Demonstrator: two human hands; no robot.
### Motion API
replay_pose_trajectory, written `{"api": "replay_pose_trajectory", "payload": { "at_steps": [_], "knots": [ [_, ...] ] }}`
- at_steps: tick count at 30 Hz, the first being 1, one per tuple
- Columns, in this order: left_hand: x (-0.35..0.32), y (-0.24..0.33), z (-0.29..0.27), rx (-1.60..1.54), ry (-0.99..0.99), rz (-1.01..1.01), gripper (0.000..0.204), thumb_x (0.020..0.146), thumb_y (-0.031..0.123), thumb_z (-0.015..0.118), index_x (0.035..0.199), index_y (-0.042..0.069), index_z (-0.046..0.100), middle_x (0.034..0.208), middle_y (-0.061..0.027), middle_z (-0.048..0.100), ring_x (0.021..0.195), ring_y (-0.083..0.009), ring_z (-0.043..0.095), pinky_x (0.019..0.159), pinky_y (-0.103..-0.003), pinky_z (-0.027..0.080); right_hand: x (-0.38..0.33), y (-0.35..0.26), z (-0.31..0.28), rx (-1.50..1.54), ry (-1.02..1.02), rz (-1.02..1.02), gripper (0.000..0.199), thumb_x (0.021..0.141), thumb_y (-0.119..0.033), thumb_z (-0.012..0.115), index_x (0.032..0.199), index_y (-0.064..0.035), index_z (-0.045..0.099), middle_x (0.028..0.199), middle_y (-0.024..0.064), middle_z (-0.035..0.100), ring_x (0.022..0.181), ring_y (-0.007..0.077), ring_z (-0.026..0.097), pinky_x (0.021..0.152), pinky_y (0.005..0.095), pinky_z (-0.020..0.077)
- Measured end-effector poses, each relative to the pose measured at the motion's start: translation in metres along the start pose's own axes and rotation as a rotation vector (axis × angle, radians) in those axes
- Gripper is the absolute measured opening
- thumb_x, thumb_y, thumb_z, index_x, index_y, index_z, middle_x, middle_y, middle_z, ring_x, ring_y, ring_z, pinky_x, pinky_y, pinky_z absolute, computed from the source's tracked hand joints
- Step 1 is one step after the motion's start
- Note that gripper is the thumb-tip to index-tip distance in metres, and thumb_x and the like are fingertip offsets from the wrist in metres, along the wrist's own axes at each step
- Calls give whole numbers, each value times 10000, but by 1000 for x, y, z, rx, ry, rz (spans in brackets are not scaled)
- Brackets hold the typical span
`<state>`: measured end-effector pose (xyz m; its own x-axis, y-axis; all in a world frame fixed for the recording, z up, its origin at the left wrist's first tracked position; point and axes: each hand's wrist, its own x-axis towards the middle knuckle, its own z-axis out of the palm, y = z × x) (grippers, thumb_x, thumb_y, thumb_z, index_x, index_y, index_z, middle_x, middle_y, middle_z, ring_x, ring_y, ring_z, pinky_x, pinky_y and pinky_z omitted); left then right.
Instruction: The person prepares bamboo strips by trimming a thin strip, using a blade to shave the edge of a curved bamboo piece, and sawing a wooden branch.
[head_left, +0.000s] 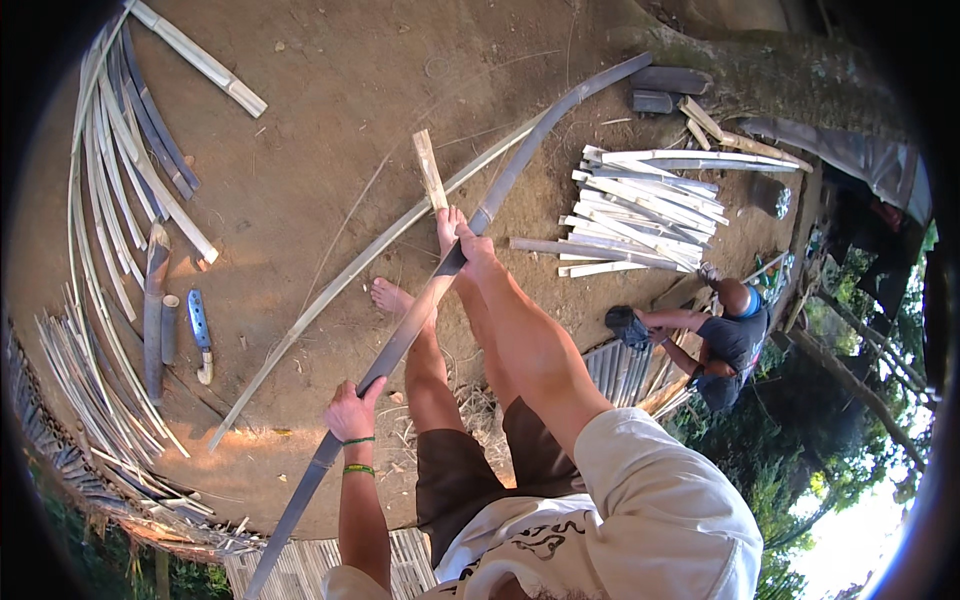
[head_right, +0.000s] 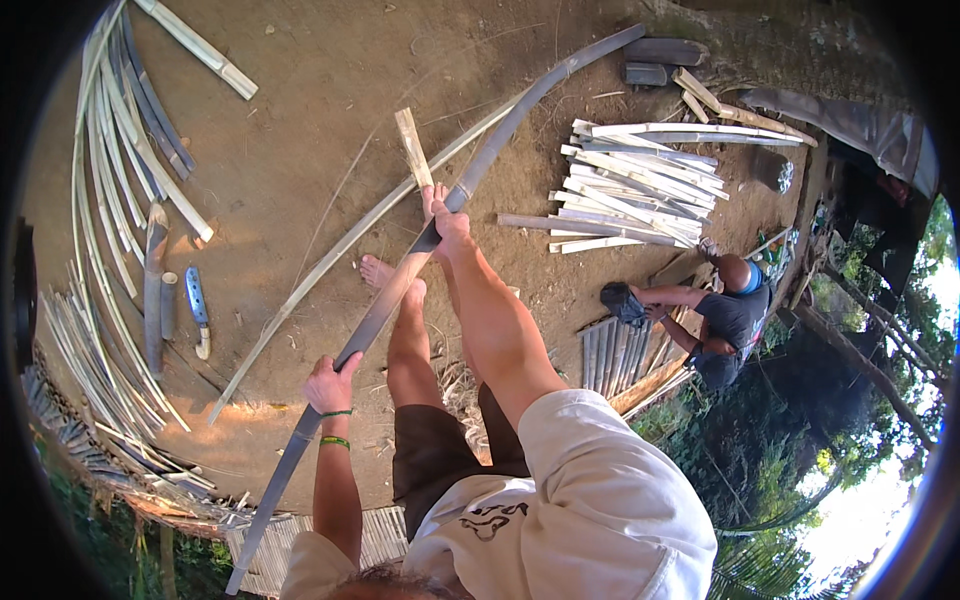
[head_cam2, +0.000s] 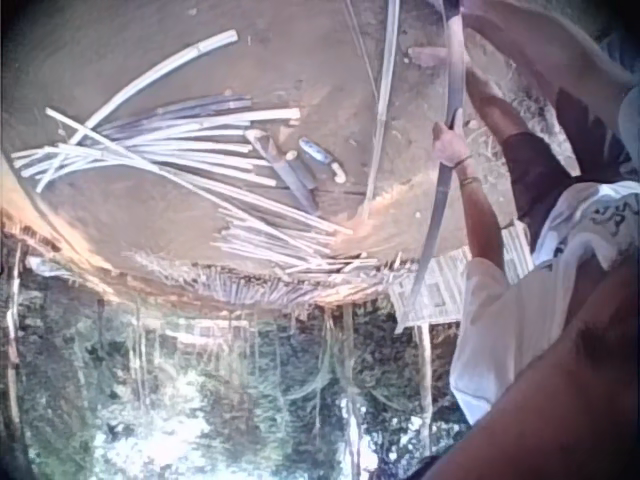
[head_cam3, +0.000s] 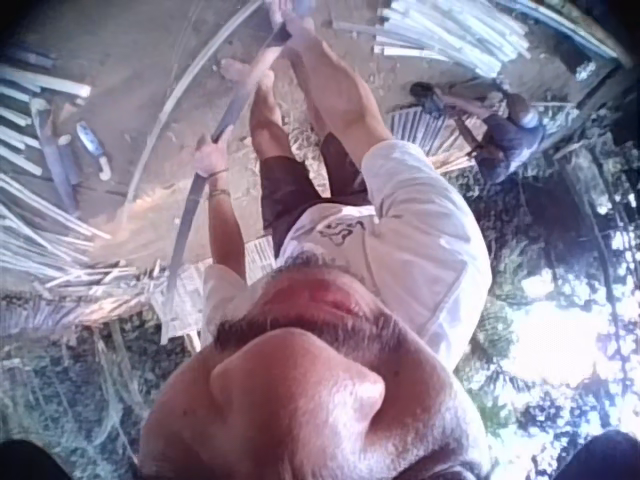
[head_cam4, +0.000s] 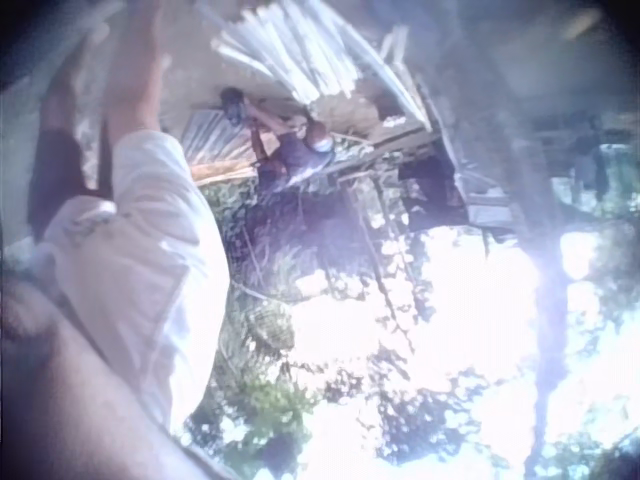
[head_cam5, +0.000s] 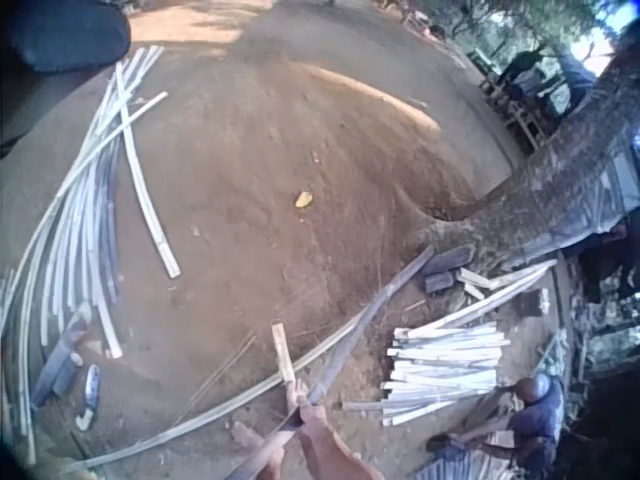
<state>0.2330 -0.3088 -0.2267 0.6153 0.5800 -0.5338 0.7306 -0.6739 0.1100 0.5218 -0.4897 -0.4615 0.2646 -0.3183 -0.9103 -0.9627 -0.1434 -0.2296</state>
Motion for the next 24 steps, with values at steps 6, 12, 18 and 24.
{"api": "replay_pose_trajectory", "payload": {
  "at_steps": [6, 12, 18, 24],
  "knots": [
    [-21, 6, -4, -7, 21, -15, 647, 773, 690, 649, 653, 62, 544, 644, -128, 607, 584, -340, 631, 511, -438, 488, -29, -9, 2, -72, -22, -20, 349, 878, -238, 709, 1003, 78, 631, 827, 101, 632, 659, 216, 634, 558, 364, 548],
    [-58, -67, -16, -71, -31, -39, 634, 672, 652, 755, 622, 68, 514, 632, -136, 594, 581, -349, 608, 520, -438, 479, -118, 42, -28, 72, -166, -334, 324, 821, -247, 737, 968, 10, 606, 699, 26, 555, 577, 177, 578, 472, 293, 448],
    [-100, -103, -75, -151, 56, -3, 652, 596, 604, 828, 570, 66, 461, 541, -139, 518, 494, -355, 519, 464, -445, 402, -249, 43, -52, 246, -249, -167, 237, 867, -219, 690, 982, -82, 535, 678, -33, 469, 519, 101, 456, 456, 262, 363],
    [-161, -119, -116, -251, 87, -67, 639, 615, 589, 836, 566, 71, 466, 538, -117, 515, 492, -329, 531, 463, -422, 417, -351, 19, -46, 231, -301, -212, 185, 887, -206, 685, 968, -111, 548, 681, -27, 494, 493, 102, 449, 411, 266, 326]
  ]
}}
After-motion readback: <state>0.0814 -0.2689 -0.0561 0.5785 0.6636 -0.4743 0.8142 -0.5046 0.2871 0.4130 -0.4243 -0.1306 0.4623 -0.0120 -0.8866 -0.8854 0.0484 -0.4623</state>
